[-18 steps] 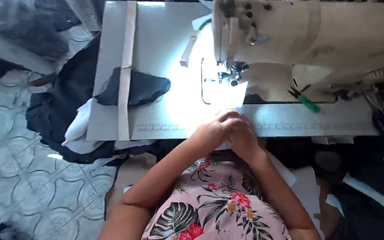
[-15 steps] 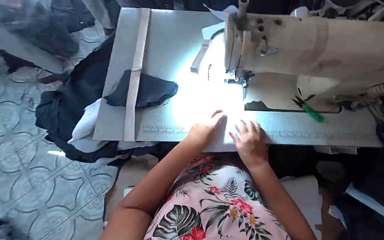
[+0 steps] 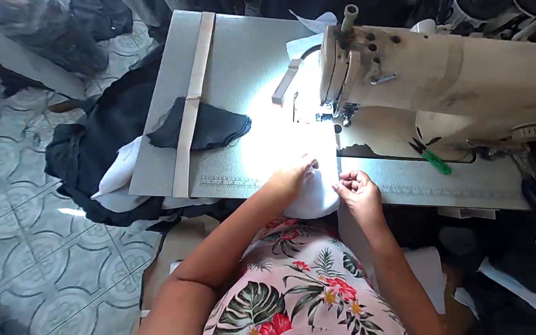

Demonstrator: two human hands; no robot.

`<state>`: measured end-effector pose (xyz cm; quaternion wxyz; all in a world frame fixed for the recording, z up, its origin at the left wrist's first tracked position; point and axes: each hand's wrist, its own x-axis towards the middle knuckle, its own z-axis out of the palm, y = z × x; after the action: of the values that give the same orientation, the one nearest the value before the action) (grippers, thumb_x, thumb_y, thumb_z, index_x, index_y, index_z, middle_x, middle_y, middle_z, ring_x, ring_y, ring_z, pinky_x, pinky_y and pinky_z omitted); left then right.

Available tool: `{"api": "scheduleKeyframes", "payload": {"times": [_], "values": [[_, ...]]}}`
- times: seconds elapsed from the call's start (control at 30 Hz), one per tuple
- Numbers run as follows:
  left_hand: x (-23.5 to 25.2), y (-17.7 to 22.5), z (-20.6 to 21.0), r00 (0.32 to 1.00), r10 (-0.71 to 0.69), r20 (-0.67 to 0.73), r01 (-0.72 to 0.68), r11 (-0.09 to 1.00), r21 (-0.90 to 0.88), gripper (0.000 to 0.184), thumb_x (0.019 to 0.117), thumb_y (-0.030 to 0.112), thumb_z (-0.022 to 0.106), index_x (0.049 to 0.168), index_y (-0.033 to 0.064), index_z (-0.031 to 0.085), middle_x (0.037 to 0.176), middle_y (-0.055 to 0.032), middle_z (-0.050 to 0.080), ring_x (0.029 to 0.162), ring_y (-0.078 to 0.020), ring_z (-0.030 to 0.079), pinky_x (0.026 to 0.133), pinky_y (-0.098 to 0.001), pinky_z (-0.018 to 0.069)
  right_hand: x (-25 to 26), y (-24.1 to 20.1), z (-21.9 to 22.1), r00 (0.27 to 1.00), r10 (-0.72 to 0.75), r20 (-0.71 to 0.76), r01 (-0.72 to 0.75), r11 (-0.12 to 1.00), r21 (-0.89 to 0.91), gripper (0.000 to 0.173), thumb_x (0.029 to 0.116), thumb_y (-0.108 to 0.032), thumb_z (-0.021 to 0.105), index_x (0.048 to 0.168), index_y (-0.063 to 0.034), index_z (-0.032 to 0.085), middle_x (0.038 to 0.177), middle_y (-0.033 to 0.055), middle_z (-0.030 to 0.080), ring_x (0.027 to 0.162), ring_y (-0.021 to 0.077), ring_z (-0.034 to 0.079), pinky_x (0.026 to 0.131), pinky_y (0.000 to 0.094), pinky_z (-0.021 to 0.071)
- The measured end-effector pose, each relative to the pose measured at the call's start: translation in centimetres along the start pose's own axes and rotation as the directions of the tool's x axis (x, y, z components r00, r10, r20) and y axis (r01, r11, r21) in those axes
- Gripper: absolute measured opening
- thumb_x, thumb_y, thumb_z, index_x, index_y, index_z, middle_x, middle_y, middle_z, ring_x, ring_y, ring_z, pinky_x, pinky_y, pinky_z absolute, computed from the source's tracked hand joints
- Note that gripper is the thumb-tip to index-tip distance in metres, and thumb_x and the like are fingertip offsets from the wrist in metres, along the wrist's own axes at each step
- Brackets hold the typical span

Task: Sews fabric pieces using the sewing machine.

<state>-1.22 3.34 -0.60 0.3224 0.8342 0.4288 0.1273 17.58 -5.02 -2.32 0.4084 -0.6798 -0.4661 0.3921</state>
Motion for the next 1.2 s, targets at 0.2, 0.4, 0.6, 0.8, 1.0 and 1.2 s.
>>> {"api": "scheduleKeyframes", "payload": {"times": [0.2, 0.4, 0.6, 0.8, 1.0, 1.2], "values": [[0.3, -0.5, 0.4, 0.996, -0.083, 0.023, 0.084, 0.993, -0.077, 0.018, 0.1012, 0.017, 0.063, 0.110, 0.0014, 0.068, 0.099, -0.0152, 0.068, 0.089, -0.0269, 0.068, 0.082, -0.0471, 0.0562, -0.2, -0.1, 1.4, 0.985, -0.168, -0.034, 0.154, 0.952, -0.265, 0.030, 0.0882, -0.019, 0.079, 0.109, -0.0018, 0.068, 0.089, 0.0078, 0.072, 0.075, 0.0131, 0.068, 0.071, 0.0314, 0.0587], [0.6, 0.3, 0.5, 0.977, -0.214, -0.015, 0.212, 0.975, -0.071, 0.048, 0.1051, 0.051, 0.049, 0.096, 0.0090, 0.070, 0.079, -0.0061, 0.066, 0.075, -0.0222, 0.066, 0.068, -0.0483, 0.0535, -0.6, 0.4, 2.4, 0.881, -0.471, 0.039, 0.382, 0.661, -0.646, 0.025, 0.0951, -0.006, 0.062, 0.113, -0.0128, 0.079, 0.087, 0.0126, 0.072, 0.078, 0.0278, 0.073, 0.066, 0.0427, 0.0601], [0.5, -0.1, 1.3, 0.976, -0.196, -0.093, 0.186, 0.977, -0.108, 0.034, 0.1084, 0.028, 0.047, 0.098, 0.0056, 0.069, 0.082, -0.0088, 0.065, 0.076, -0.0223, 0.065, 0.069, -0.0455, 0.0536, 0.1, -1.1, 0.8, 0.952, -0.289, 0.100, 0.274, 0.662, -0.698, 0.040, 0.1018, -0.037, 0.059, 0.113, -0.0023, 0.076, 0.103, 0.0183, 0.073, 0.086, 0.0338, 0.073, 0.072, 0.0507, 0.0600], [-0.6, -0.7, 1.8, 0.981, -0.028, -0.194, -0.003, 0.988, -0.157, 0.024, 0.1028, 0.016, 0.055, 0.099, 0.0009, 0.074, 0.091, -0.0131, 0.070, 0.089, -0.0256, 0.068, 0.080, -0.0453, 0.0558, 2.4, -2.4, 3.5, 0.876, -0.468, 0.114, 0.470, 0.778, -0.418, 0.045, 0.1055, -0.031, 0.047, 0.118, 0.0067, 0.069, 0.127, 0.0245, 0.065, 0.123, 0.0362, 0.062, 0.102, 0.0480, 0.0517], [-4.8, -3.0, 0.2, 0.920, -0.234, -0.314, 0.219, 0.972, -0.085, 0.031, 0.1038, 0.016, 0.049, 0.106, -0.0048, 0.073, 0.097, -0.0206, 0.069, 0.094, -0.0334, 0.068, 0.085, -0.0502, 0.0564, 1.9, -0.2, 6.9, 0.909, -0.302, 0.286, 0.416, 0.642, -0.645, 0.114, 0.0907, -0.085, 0.028, 0.159, 0.0067, 0.027, 0.168, 0.0254, 0.021, 0.158, 0.0440, 0.009, 0.124, 0.0673, 0.0048], [-5.5, -1.0, -0.2, 0.740, -0.188, -0.646, 0.244, 0.970, -0.002, 0.081, 0.0913, 0.014, 0.062, 0.158, -0.0074, 0.021, 0.165, -0.0328, 0.016, 0.153, -0.0448, 0.023, 0.120, -0.0586, 0.0286, 1.5, -0.8, 7.6, 0.930, -0.195, 0.311, 0.366, 0.553, -0.749, 0.119, 0.0880, -0.088, 0.028, 0.160, 0.0073, 0.020, 0.168, 0.0299, 0.012, 0.157, 0.0463, 0.006, 0.123, 0.0685, 0.0068]]}}
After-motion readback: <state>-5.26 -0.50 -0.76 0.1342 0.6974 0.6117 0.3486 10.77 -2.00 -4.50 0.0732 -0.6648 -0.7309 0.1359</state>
